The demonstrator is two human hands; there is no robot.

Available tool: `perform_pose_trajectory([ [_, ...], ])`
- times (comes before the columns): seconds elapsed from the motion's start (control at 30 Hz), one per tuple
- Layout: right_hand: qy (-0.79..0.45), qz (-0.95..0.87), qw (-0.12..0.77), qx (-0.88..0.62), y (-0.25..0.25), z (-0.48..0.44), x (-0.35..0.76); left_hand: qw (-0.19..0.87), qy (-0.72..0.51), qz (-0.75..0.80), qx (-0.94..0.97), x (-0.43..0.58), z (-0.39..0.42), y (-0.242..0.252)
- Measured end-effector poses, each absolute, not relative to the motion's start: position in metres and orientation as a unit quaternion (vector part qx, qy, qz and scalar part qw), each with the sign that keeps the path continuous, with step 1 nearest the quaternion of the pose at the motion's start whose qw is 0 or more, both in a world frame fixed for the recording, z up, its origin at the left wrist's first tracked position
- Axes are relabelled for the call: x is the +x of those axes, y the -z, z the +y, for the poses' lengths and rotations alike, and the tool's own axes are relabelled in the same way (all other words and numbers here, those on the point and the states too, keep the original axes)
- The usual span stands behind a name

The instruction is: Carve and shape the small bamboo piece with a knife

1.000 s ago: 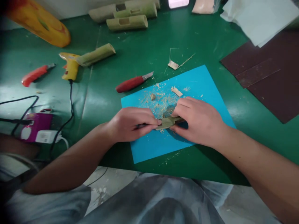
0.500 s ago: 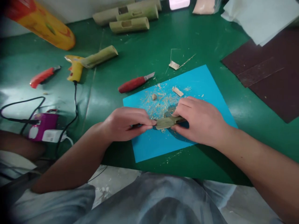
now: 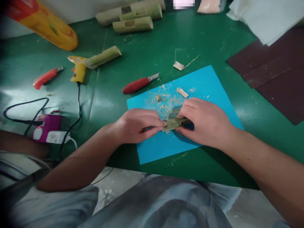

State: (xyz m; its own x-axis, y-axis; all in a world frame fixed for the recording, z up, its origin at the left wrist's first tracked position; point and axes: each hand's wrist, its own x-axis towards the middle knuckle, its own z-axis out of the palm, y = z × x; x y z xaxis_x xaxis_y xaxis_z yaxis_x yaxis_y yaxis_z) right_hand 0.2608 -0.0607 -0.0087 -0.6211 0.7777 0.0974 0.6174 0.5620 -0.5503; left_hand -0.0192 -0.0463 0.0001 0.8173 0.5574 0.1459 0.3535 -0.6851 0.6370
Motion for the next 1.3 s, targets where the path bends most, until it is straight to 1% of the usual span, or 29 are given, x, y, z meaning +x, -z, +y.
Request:
perform_pose_trajectory([
  [0.07,-0.242,-0.867,0.166,-0.403,0.009,-0.061,0.261,0.306,-0.156,0.252,0.905,-0.018,-0.046,0.001],
  [0.13,-0.240,-0.869,0.167,-0.400,0.009,-0.060,0.261,0.317,-0.179,0.253,0.896,-0.017,-0.047,0.002],
  [0.2,-0.232,-0.873,0.164,-0.396,0.009,-0.061,0.260,0.323,-0.239,0.269,0.875,-0.015,-0.049,0.002],
  [0.27,-0.216,-0.879,0.155,-0.397,0.008,-0.062,0.259,0.330,-0.305,0.316,0.835,-0.011,-0.052,0.001],
  [0.33,-0.187,-0.884,0.146,-0.403,0.007,-0.065,0.257,0.363,-0.340,0.388,0.776,-0.006,-0.056,-0.001],
  [0.4,-0.147,-0.889,0.145,-0.410,0.005,-0.068,0.257,0.428,-0.355,0.445,0.702,-0.002,-0.059,-0.003],
  [0.47,-0.113,-0.892,0.146,-0.413,0.004,-0.071,0.258,0.491,-0.373,0.464,0.635,0.001,-0.059,-0.004],
  [0.53,-0.098,-0.893,0.145,-0.414,0.001,-0.073,0.260,0.531,-0.394,0.463,0.590,0.001,-0.058,-0.003],
  [0.67,-0.083,-0.889,0.127,-0.431,-0.007,-0.073,0.266,0.566,-0.411,0.466,0.541,-0.002,-0.052,0.002],
  [0.77,-0.059,-0.888,0.102,-0.445,-0.011,-0.071,0.272,0.571,-0.415,0.472,0.527,-0.003,-0.048,0.006],
  [0.93,-0.054,-0.880,0.076,-0.465,-0.008,-0.070,0.277,0.531,-0.419,0.476,0.562,-0.004,-0.046,0.009],
  [1.0,-0.060,-0.874,0.076,-0.476,-0.006,-0.070,0.276,0.482,-0.422,0.475,0.604,-0.004,-0.045,0.010],
  [1.17,-0.055,-0.842,0.079,-0.531,-0.006,-0.075,0.270,0.311,-0.419,0.464,0.716,-0.004,-0.042,0.010],
  [1.3,-0.057,-0.827,0.079,-0.554,-0.007,-0.079,0.265,0.239,-0.385,0.425,0.784,-0.004,-0.041,0.004],
])
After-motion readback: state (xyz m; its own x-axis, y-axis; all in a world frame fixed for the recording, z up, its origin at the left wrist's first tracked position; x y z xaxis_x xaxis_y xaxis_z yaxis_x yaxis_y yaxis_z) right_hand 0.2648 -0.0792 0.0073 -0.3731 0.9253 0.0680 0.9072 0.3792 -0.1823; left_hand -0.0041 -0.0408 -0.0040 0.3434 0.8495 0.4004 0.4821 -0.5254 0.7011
